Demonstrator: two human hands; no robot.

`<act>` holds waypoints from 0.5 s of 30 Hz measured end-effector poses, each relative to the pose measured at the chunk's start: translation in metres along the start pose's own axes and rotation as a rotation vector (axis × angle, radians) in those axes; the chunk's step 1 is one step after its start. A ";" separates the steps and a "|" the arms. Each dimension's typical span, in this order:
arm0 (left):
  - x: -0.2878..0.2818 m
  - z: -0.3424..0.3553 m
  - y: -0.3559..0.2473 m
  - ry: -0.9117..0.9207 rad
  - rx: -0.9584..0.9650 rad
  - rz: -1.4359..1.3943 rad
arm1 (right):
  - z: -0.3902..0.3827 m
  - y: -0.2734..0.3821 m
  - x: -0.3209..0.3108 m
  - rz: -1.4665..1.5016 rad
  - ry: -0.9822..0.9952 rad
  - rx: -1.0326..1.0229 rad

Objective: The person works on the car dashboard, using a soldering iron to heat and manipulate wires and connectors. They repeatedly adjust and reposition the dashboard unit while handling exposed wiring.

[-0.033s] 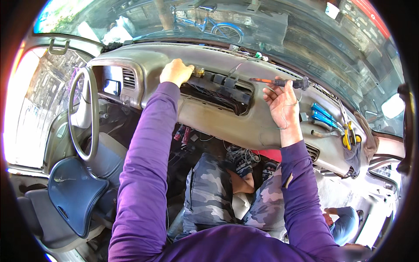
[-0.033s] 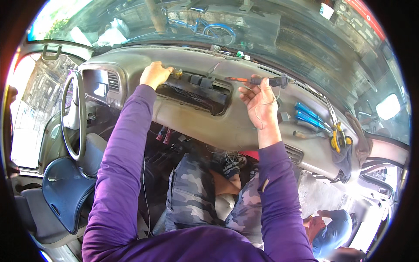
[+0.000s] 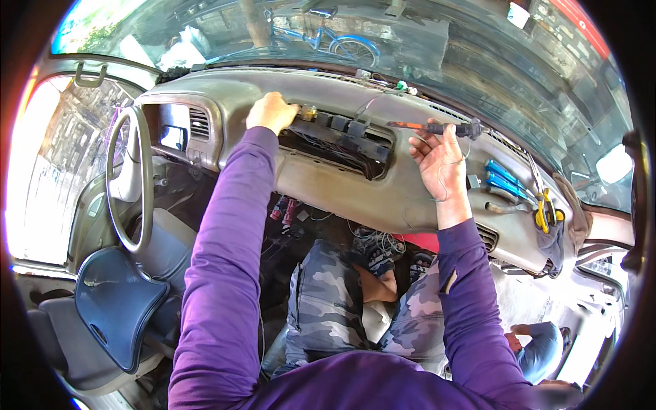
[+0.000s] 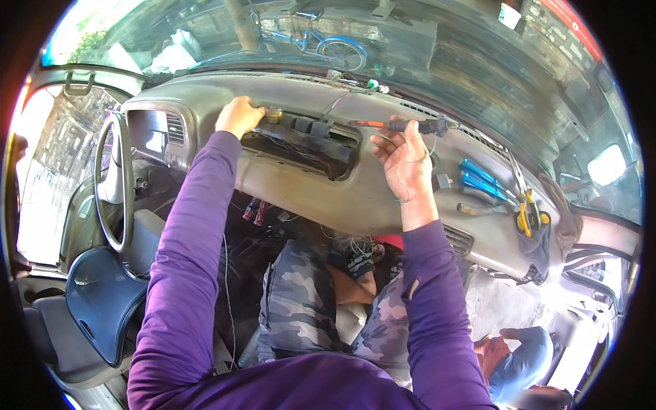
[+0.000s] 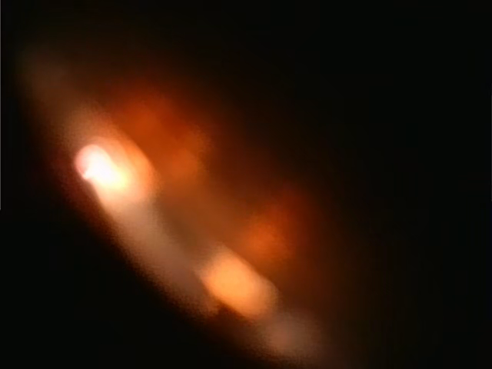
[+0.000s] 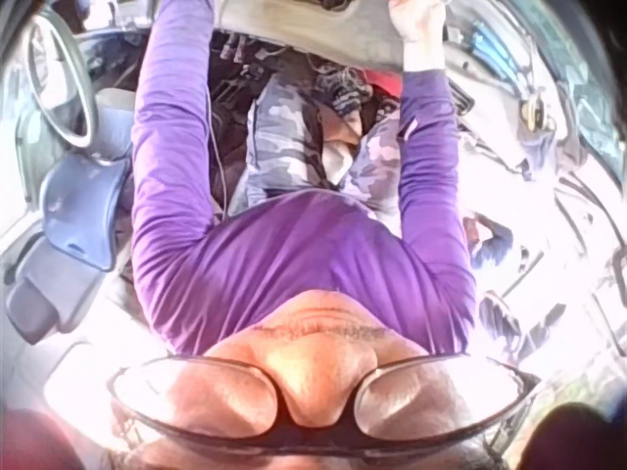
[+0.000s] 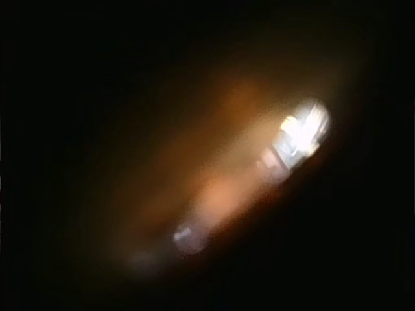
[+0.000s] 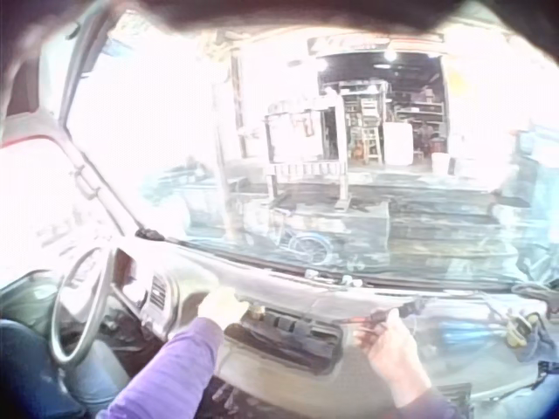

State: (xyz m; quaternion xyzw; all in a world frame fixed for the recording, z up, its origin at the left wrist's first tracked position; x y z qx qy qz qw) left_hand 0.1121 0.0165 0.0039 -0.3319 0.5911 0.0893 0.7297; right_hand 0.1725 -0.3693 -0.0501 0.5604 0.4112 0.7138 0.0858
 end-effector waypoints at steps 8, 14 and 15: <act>-0.004 -0.006 0.008 -0.156 0.081 -0.228 | 0.001 0.001 0.011 -0.040 0.007 -0.034; -0.012 -0.059 0.032 -0.490 0.234 -0.494 | -0.007 0.005 0.024 -0.077 0.107 -0.100; -0.011 -0.065 0.037 -0.527 0.252 -0.522 | -0.007 0.005 0.025 -0.096 0.125 -0.112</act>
Point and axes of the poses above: each hand's wrist, its own z-axis towards the middle knuckle, its own x-axis out of the palm, y = z × x, the point moved 4 cm from there along z, towards the middle knuckle, and after that the axes turned 4 degrees about -z, right-handed, at the moved point
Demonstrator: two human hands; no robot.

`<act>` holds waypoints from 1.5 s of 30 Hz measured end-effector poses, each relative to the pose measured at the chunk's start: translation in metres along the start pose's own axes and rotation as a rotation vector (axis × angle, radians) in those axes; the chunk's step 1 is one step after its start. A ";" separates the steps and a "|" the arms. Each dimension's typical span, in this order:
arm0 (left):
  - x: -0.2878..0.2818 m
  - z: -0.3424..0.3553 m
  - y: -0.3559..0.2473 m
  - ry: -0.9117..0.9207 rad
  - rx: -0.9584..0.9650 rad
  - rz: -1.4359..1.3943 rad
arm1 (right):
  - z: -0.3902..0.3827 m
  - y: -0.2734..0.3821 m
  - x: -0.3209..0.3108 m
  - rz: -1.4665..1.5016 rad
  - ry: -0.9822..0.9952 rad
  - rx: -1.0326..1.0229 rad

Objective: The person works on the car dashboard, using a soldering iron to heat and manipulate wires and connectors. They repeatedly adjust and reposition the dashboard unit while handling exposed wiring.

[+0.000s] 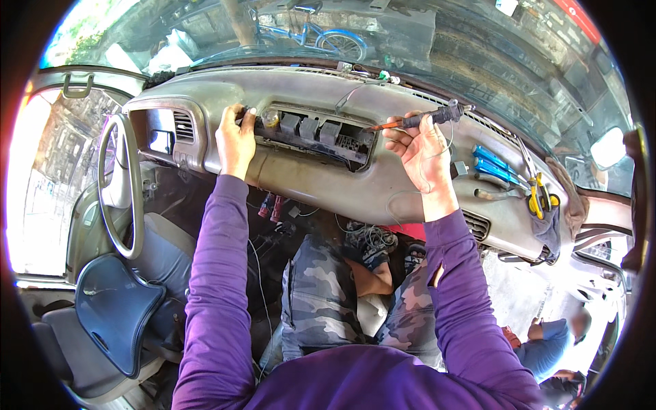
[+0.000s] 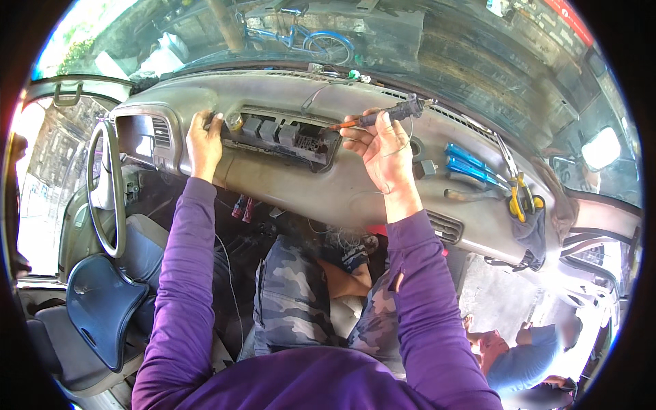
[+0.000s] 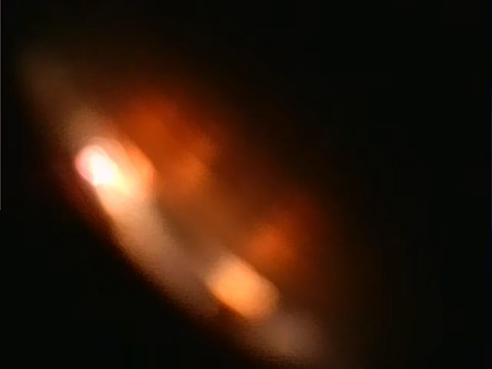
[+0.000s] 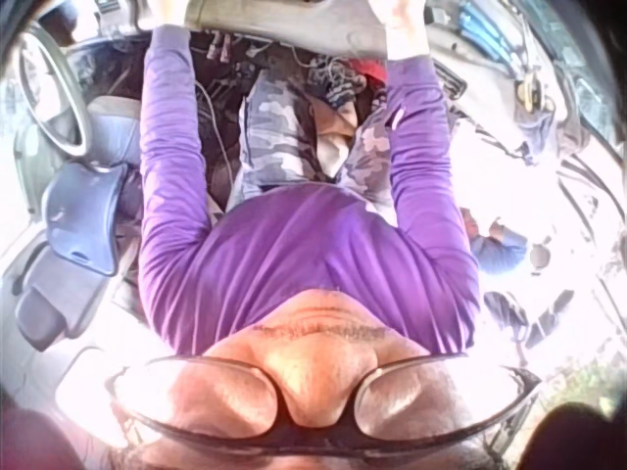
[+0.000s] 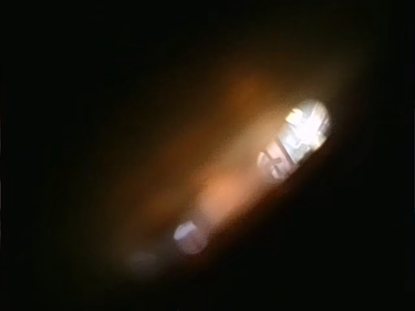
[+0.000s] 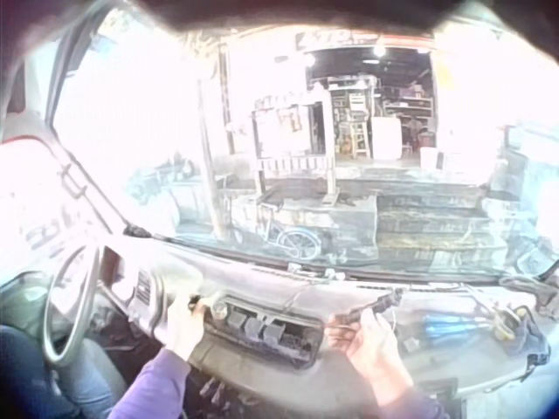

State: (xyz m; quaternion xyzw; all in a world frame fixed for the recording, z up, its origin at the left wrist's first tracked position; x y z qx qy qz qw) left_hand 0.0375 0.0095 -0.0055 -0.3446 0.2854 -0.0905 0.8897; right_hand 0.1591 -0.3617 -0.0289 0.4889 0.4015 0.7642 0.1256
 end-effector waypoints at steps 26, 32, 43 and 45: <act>-0.006 -0.018 0.005 -0.109 0.041 -0.262 | -0.046 0.015 0.076 -0.615 -0.066 -0.232; -0.006 -0.018 0.005 -0.113 0.079 -0.236 | -0.048 0.017 0.085 -0.686 -0.075 -0.251; -0.008 -0.020 0.000 -0.105 0.118 -0.229 | -0.050 0.004 0.081 -0.887 -0.040 -0.269; -0.006 -0.020 0.001 -0.101 0.108 -0.247 | -0.051 -0.005 0.078 -1.008 -0.008 -0.338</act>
Point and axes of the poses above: each hand's wrist, its own z-axis towards the middle knuckle, its own x-axis out of the palm, y = z × x, the point moved 4 cm from there along z, towards the middle knuckle, and after that the axes turned 4 degrees about -z, right-handed, at the moved point
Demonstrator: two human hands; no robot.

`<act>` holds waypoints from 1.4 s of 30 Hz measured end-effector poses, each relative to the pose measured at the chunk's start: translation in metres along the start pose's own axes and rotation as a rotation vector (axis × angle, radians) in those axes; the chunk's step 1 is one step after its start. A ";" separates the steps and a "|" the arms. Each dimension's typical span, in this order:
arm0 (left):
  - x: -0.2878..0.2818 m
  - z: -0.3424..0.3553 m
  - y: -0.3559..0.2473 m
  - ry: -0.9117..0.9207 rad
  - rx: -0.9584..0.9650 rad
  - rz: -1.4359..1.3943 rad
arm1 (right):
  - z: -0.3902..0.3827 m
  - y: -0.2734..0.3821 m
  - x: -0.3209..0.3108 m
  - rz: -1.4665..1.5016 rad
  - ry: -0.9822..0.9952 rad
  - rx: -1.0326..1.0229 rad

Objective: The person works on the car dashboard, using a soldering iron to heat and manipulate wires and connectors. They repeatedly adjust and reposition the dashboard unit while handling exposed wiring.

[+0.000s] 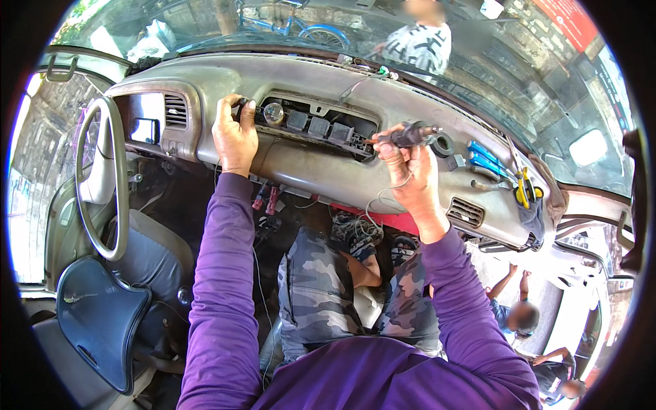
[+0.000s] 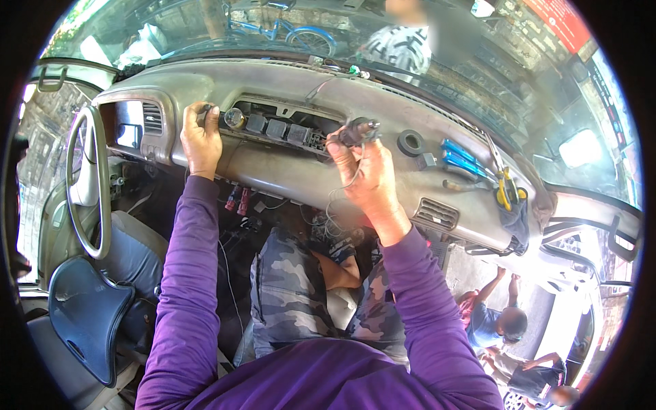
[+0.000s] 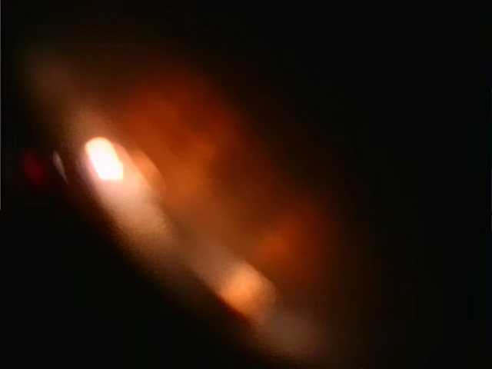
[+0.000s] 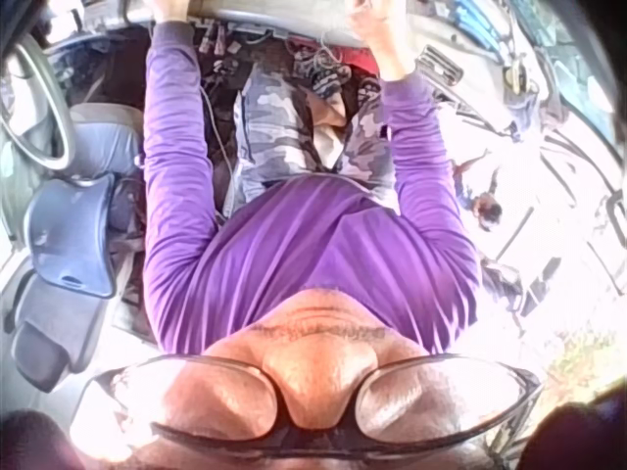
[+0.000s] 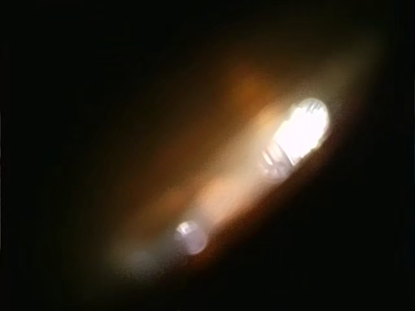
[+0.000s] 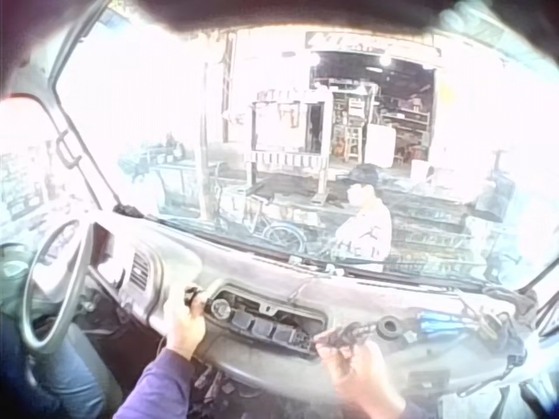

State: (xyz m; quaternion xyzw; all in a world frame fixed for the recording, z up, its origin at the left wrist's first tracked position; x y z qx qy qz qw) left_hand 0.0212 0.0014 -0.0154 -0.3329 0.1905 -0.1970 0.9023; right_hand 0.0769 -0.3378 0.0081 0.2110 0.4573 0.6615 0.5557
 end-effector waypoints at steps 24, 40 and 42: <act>0.000 -0.001 -0.004 -0.004 0.012 0.015 | 0.012 0.014 0.001 0.196 -0.094 0.052; 0.000 -0.001 -0.006 0.001 0.094 0.103 | 0.006 0.014 0.000 0.167 -0.123 0.043; 0.001 -0.002 -0.007 0.004 0.068 0.073 | -0.006 0.021 0.001 0.129 -0.106 -0.065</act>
Point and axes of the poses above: each hand's wrist, its own z-axis towards the middle knuckle, its own x-axis out of the palm, y = z × x, the point moved 4 cm from there along z, towards the middle knuckle, and after that the axes turned 4 degrees about -z, right-handed, at the moved point
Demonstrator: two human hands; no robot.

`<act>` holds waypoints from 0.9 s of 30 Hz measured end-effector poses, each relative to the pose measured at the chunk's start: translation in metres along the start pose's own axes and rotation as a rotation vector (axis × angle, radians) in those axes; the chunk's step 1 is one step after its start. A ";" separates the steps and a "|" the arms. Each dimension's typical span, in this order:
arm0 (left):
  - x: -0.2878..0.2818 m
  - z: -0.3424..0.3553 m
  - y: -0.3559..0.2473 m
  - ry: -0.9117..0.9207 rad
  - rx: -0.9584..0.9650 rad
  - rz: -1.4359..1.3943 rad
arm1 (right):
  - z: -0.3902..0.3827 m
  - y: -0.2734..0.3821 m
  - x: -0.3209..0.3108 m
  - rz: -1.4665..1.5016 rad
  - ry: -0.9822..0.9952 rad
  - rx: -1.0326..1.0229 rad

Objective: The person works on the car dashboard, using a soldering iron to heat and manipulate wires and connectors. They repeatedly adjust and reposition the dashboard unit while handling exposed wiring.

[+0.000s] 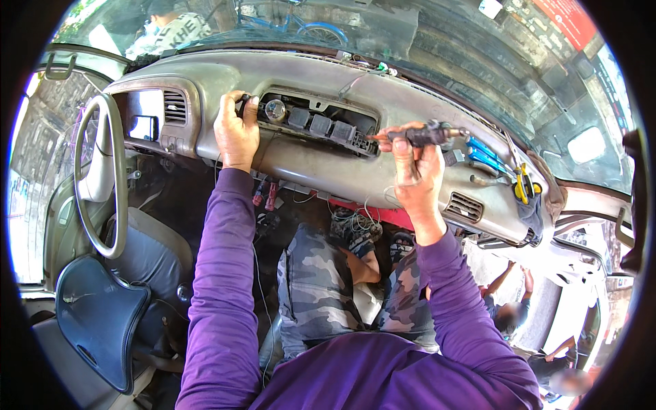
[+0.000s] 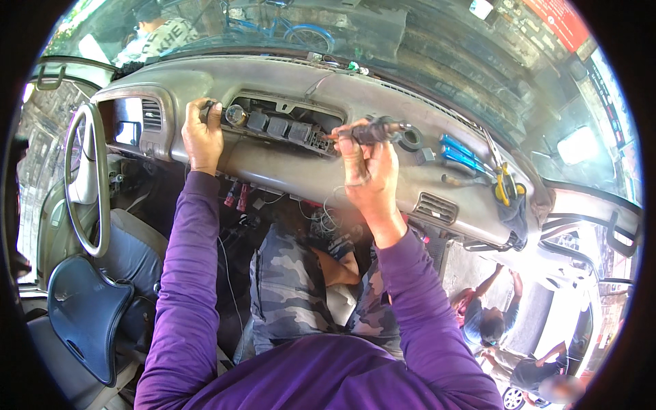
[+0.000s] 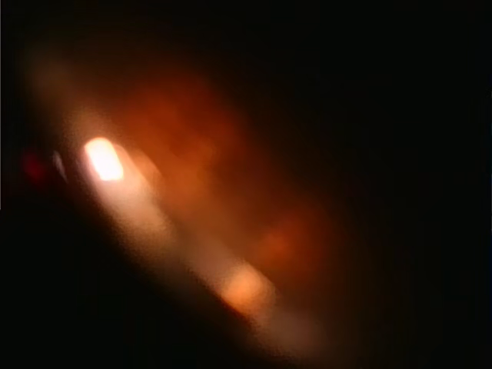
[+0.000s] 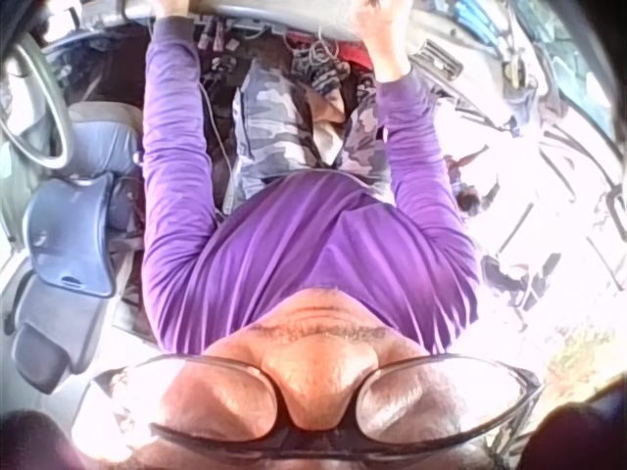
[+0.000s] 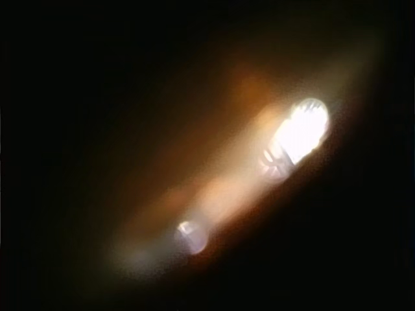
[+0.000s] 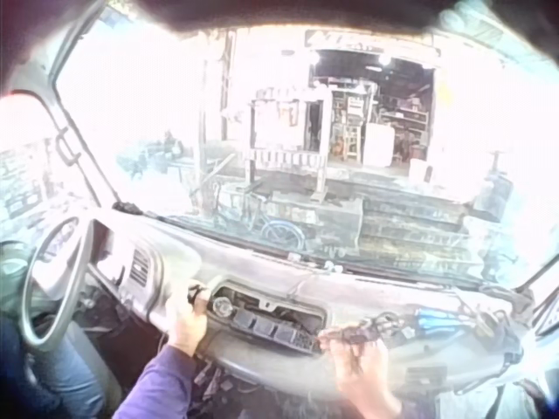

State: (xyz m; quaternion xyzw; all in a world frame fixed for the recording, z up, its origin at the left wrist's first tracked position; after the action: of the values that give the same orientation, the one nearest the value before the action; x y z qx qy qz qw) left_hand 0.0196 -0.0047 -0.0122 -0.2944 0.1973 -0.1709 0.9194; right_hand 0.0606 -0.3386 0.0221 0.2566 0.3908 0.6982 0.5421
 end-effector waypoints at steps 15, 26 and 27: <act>-0.002 0.000 -0.001 0.012 -0.018 0.021 | -0.006 -0.002 0.000 0.060 0.008 0.120; -0.003 -0.001 0.001 0.007 -0.019 0.018 | 0.001 -0.023 0.003 -0.046 -0.013 0.246; -0.003 -0.001 0.001 0.000 -0.019 0.026 | 0.010 -0.023 0.001 -0.012 0.003 0.265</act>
State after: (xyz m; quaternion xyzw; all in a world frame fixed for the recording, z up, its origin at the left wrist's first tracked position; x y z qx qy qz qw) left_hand 0.0172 -0.0029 -0.0127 -0.3004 0.2026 -0.1571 0.9187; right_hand 0.0806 -0.3321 0.0087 0.3226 0.4820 0.6375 0.5071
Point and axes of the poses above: each hand's wrist, its own z-axis towards the middle knuckle, its own x-axis out of the palm, y = z × x, the point moved 4 cm from there along z, towards the middle knuckle, and after that the axes turned 4 degrees about -z, right-handed, at the moved point
